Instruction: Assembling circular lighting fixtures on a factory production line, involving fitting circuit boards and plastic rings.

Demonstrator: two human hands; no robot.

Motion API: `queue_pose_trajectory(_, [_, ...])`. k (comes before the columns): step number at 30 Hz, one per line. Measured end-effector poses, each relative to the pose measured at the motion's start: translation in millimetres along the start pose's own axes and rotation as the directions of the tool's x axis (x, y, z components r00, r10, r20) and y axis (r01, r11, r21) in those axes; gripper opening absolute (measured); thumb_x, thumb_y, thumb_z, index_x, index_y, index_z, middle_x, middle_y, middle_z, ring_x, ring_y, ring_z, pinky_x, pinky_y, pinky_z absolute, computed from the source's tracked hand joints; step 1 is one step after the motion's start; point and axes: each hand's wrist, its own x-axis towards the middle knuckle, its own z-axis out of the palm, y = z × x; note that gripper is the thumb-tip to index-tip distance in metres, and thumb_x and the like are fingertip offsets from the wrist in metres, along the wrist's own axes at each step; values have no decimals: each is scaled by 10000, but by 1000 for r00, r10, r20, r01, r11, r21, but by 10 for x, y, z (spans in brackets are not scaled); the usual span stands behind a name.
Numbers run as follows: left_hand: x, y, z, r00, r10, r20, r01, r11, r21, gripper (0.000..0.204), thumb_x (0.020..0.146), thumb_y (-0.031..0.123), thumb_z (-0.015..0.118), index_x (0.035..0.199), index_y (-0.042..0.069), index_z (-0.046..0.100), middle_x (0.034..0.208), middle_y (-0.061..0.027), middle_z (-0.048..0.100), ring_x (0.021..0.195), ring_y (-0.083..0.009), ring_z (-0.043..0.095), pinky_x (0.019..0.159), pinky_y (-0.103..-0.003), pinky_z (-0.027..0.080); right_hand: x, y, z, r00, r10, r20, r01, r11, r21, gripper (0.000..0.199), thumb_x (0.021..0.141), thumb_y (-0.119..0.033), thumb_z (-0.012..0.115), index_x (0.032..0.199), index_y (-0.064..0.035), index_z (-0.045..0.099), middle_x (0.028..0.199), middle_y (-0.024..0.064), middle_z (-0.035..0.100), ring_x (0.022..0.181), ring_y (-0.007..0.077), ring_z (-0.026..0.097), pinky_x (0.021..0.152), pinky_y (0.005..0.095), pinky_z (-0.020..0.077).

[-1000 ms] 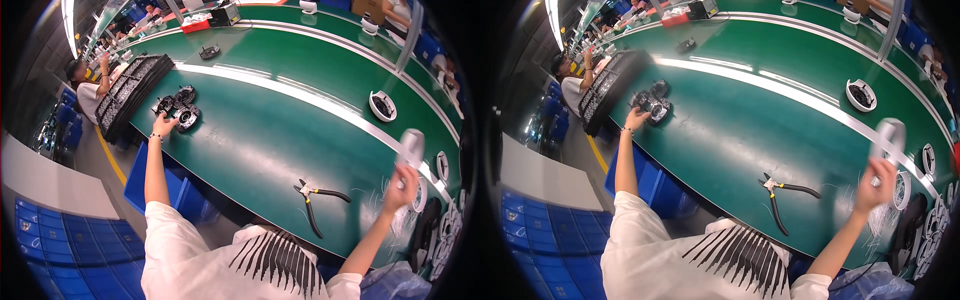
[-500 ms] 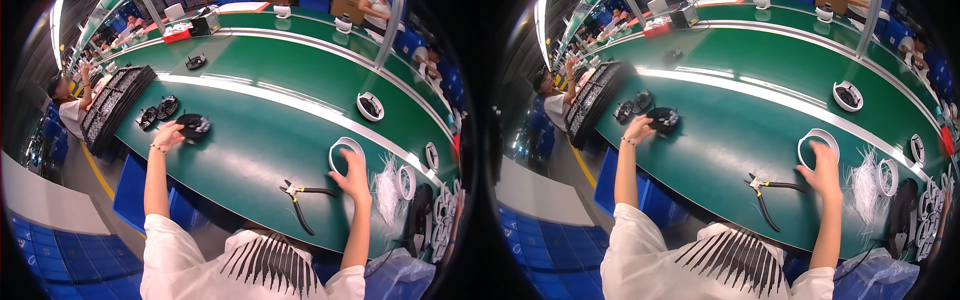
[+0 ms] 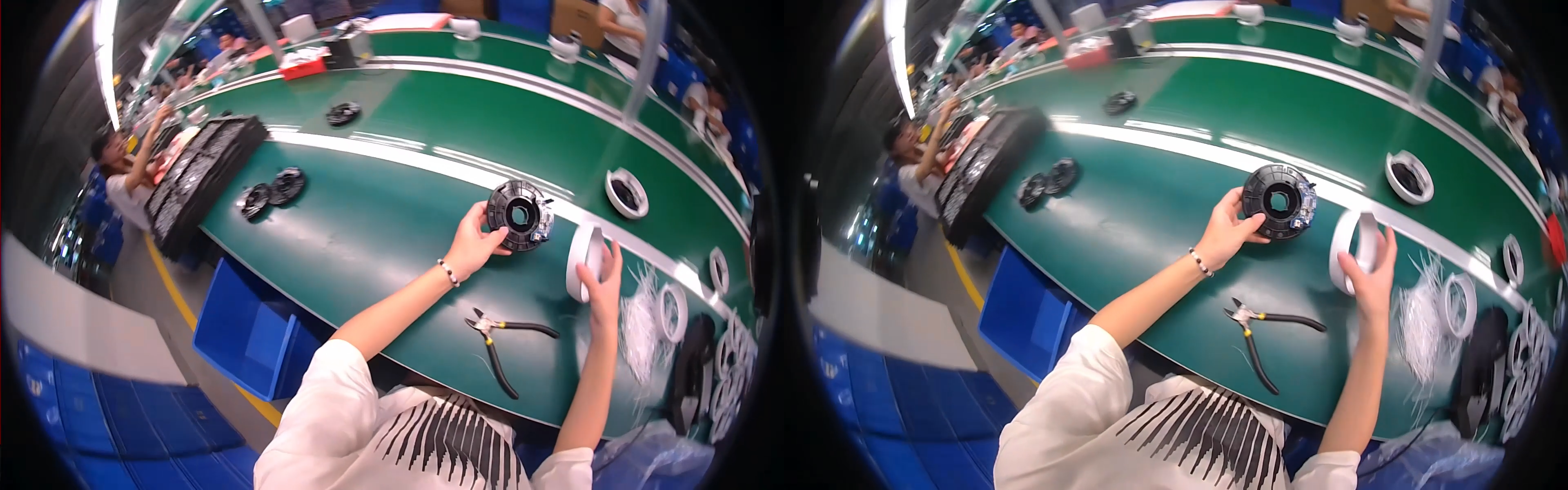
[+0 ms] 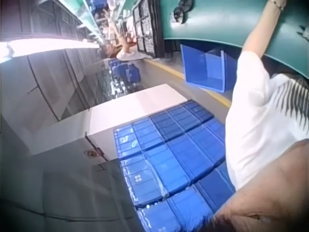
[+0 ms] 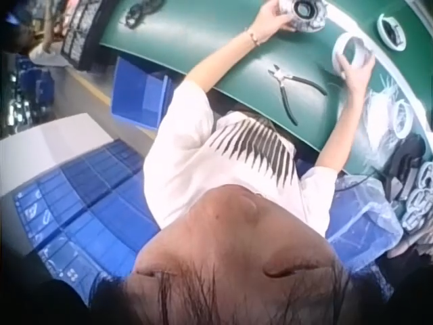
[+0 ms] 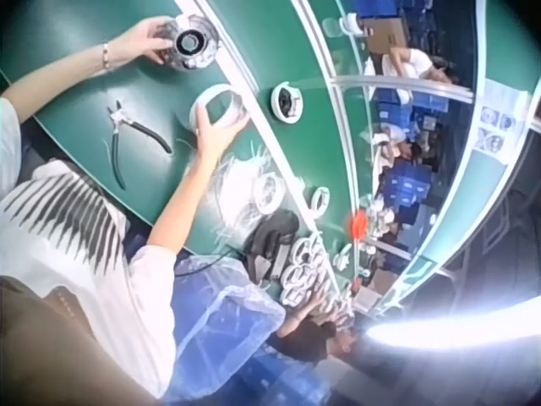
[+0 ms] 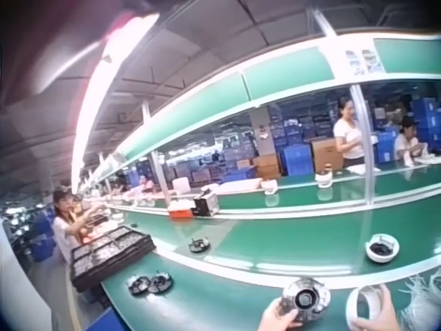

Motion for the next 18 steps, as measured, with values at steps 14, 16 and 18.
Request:
queue_pose_trajectory(14, [-443,-99,191,840,-116,529,146,989,-15,793,697,-13,597,1328,82,127,1306,-103,281,1193,-229,336,966,-372,327,-492,-173,499,977,-191,98,180,977,110,1034,543,-127,772,1325,-12,105,1326,166,211,1191,252,326,963,364,310])
queue_pose_trajectory(16, [-369,-38,212,812,-300,501,327,944,35,785,700,94,621,1328,88,150,1333,-117,248,1199,-259,332,993,-435,286,-507,-179,509,955,-275,109,277,961,-9,1057,537,-162,787,1323,2,101,1313,166,234,1185,253,333,979,347,286])
queue_pose_trajectory(18, [-389,-39,123,779,-178,601,469,802,-370,640,798,370,488,1294,48,241,1312,-152,295,1191,-297,340,976,-490,289,-528,-202,529,942,-310,130,317,948,-39,1089,510,-212,811,1322,5,118,1306,167,242,1194,253,321,982,347,282])
